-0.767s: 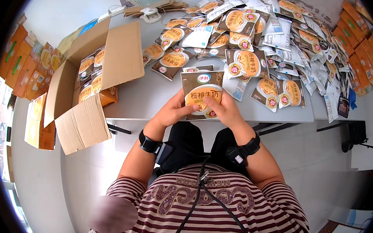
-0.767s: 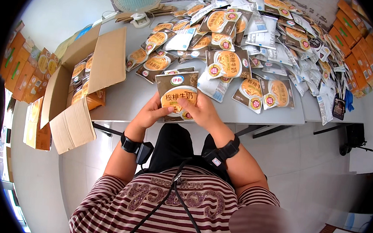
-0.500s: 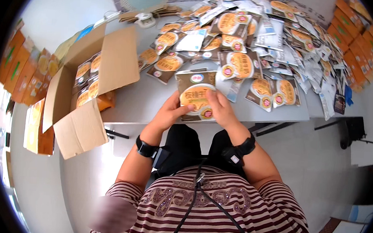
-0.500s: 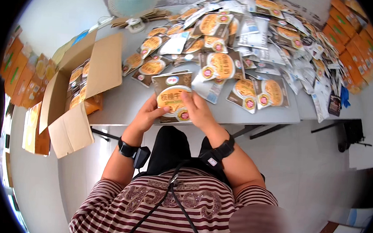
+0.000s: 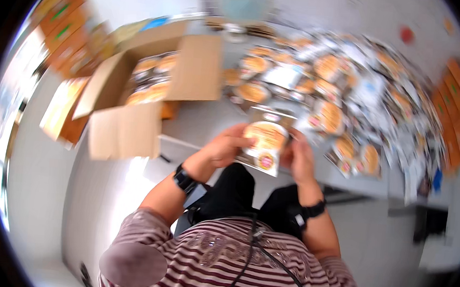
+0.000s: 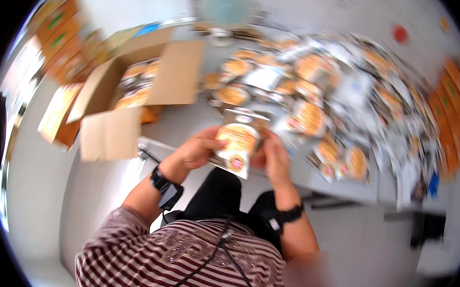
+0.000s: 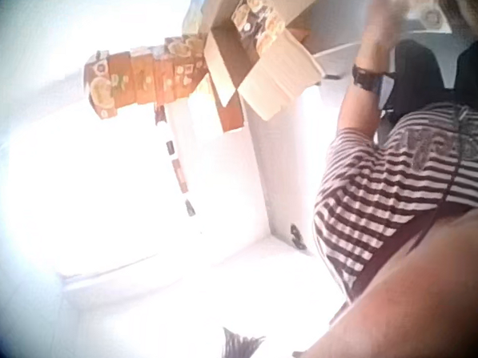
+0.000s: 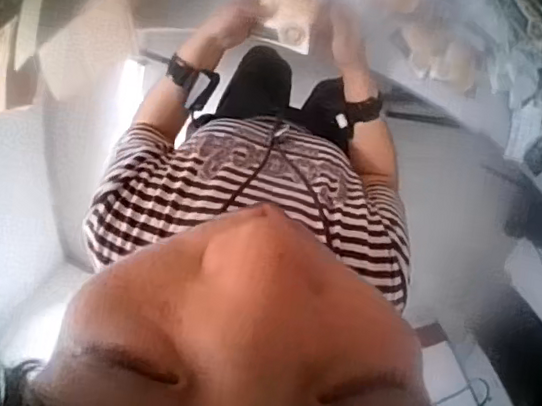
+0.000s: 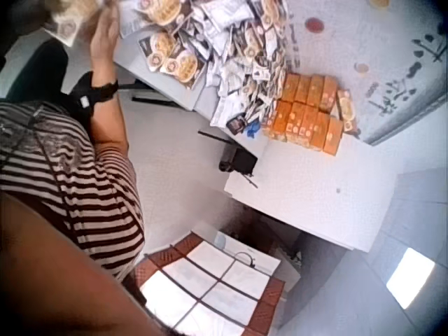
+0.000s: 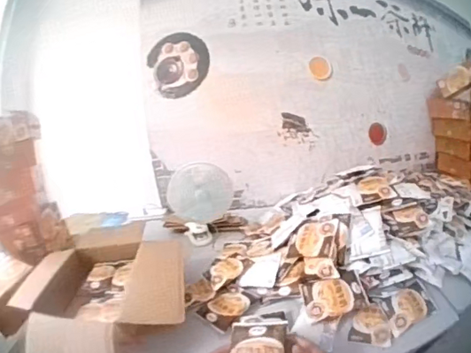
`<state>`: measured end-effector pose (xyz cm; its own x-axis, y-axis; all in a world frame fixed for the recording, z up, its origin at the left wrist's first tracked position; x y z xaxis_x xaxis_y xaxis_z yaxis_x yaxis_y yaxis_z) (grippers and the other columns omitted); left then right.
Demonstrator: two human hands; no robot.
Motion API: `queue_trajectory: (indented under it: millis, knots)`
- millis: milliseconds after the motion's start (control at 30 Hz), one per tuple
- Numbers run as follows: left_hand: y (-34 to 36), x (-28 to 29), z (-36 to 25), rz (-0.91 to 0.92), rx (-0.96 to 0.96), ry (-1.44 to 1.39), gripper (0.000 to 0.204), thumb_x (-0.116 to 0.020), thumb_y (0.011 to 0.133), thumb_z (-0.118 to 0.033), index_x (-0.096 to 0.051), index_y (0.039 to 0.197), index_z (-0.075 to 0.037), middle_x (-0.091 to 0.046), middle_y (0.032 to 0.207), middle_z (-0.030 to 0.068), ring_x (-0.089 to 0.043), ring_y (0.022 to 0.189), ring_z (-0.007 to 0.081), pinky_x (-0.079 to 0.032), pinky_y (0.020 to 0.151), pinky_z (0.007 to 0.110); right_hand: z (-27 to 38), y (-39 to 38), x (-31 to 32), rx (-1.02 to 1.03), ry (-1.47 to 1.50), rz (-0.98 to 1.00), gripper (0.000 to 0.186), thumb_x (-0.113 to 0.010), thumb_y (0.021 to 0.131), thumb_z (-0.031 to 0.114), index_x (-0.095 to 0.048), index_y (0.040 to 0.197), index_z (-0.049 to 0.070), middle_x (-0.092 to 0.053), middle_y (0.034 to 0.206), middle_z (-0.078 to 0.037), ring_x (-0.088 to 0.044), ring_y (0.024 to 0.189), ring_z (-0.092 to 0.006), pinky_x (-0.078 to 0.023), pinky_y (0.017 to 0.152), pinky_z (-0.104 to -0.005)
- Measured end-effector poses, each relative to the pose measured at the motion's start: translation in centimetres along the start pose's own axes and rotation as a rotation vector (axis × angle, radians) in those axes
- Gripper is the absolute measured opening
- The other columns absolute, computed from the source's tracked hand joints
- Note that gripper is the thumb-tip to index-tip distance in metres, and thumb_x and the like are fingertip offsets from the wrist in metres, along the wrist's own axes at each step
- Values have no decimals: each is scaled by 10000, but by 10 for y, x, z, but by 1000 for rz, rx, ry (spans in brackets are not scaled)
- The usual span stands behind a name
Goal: The person picks up small, individually wrapped food packets from a large pile on a table and places them into a cardboard box. The person handles the packets one by one, occasionally adjusting the pile or the box, and continues this process until the box is filled.
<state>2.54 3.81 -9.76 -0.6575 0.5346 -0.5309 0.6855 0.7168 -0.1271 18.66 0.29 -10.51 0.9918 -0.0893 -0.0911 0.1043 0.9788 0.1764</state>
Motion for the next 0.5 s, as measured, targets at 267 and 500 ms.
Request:
queue_trajectory:
  millis: [267,500]
  knots:
    - [-85,27,-137,-109,-321,3,402,-580,822,-47,-463,1195,46,-604,1115,125,-603,992,169,-468,890,306,7,-2,-1,-59,215,-9,519,-357,970,411,-435,1277,0,-605,677,-66,-550,559,-114,-405,498,-210]
    - [-149,144,-262,-536,-420,184,288,-533,877,-62,-466,1140,31,-587,1066,158,-622,954,250,-529,859,396,7,1,-2,-49,239,4,484,-320,983,361,-432,1251,-26,-619,714,-99,-576,576,-144,-413,512,-215]
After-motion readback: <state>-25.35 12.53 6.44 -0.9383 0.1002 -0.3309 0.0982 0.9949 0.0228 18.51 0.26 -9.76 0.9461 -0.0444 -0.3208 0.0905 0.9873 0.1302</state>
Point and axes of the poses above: each hand's wrist, its own y-axis towards the middle knuckle, its own x-axis out of the back of the hand, z = x × y, the point moved 9 cm from there along y, towards the middle knuckle
